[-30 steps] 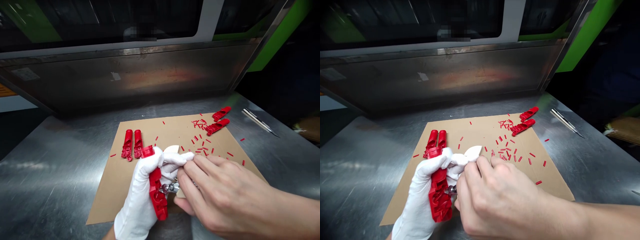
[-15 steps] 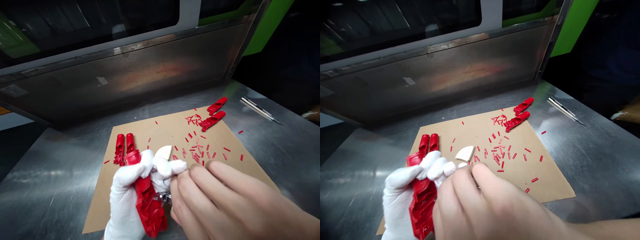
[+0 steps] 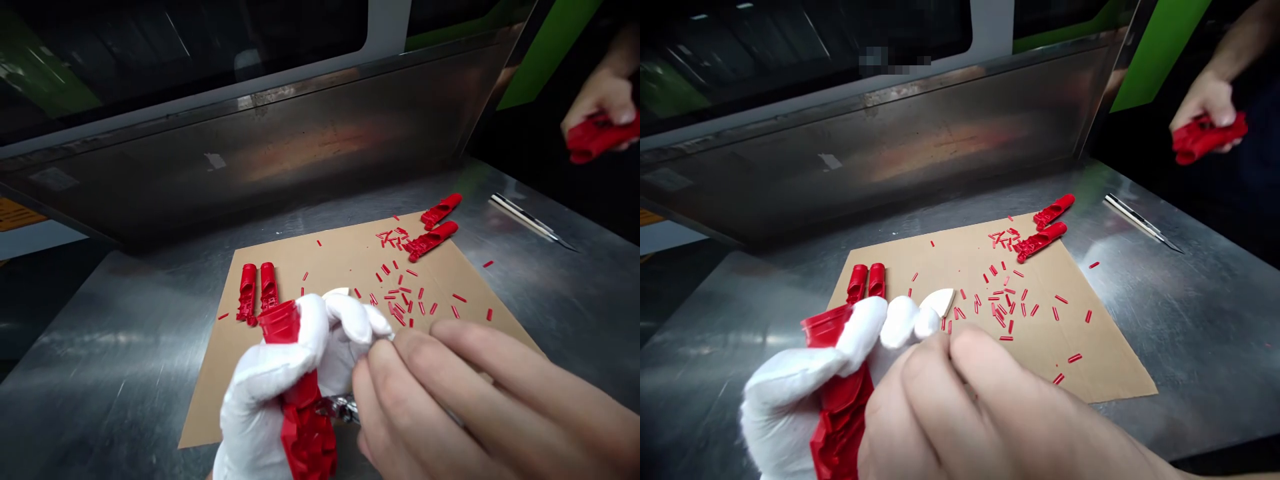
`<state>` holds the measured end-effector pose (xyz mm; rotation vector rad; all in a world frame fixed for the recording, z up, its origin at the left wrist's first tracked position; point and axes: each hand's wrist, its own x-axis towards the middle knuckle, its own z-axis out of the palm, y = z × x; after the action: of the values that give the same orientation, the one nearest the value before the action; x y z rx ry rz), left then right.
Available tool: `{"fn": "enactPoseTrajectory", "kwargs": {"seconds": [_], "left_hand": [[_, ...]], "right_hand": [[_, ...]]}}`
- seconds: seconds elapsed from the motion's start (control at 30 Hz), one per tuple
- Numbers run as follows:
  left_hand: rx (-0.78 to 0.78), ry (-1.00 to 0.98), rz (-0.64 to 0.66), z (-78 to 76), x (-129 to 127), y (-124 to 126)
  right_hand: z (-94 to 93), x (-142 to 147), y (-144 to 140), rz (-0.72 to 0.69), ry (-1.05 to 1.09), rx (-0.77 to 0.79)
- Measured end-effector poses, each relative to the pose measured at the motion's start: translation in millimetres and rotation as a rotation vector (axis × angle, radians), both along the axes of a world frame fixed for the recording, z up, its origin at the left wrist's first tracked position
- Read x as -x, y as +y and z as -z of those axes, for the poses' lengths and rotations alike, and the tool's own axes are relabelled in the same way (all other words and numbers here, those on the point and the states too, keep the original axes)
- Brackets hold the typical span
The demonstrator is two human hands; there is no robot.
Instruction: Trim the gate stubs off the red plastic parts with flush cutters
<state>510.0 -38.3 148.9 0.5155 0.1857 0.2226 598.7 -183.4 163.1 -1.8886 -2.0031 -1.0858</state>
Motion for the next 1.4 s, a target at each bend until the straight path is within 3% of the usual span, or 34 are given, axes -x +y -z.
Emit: {"fn": "enactPoseTrajectory", "kwargs": {"seconds": [0.13, 0.3, 0.43, 0.53, 0.63, 0.73, 1.03, 1.17, 1.23, 1.33, 1.4], "left_hand": [[-0.017, -0.062, -0.015, 1.4, 2.5, 0.0], [0.026, -0.062, -0.084, 5.5, 3.4, 2.0], [0.006, -0.052, -0.063, 20.2, 2.7, 8.5], [-0.005, -0.007, -0.052, 32.6, 3.7, 16.2], [-0.037, 0.084, -0.035, 39.4, 8.0, 24.6], [-0.046, 0.149, 0.041, 40.2, 13.9, 30.2], [-0.155, 0.221, 0.086, 36.7, 25.5, 25.3], [-0.257, 0.237, 0.055, 37.8, 24.5, 23.7], [-0.236, 0.27, 0.067, 40.0, 24.9, 23.8], [-0.16, 0.327, 0.119, 46.1, 28.0, 27.9], [-0.167, 0.385, 0.077, 49.3, 30.4, 33.1]], "right_hand": [[3.0, 9.6, 8.8, 0.06, 0.04, 0.07], [3.9, 12.8, 13.6, 0.028, -0.002, 0.125], [8.3, 6.9, 17.5, -0.032, -0.046, 0.179], [23.5, 6.5, 20.8, 0.023, 0.005, 0.237], [41.4, 11.3, 24.8, 0.092, 0.103, 0.201], [51.0, 17.4, 28.3, 0.068, 0.124, 0.111], [54.3, 17.9, 19.5, -0.035, 0.175, 0.057], [61.3, 26.0, 17.5, 0.074, 0.193, -0.001], [65.0, 29.8, 16.9, 0.118, 0.226, -0.011], [65.5, 23.0, 14.3, 0.076, 0.176, -0.002], [61.3, 9.6, 10.8, 0.129, 0.144, -0.003]]}}
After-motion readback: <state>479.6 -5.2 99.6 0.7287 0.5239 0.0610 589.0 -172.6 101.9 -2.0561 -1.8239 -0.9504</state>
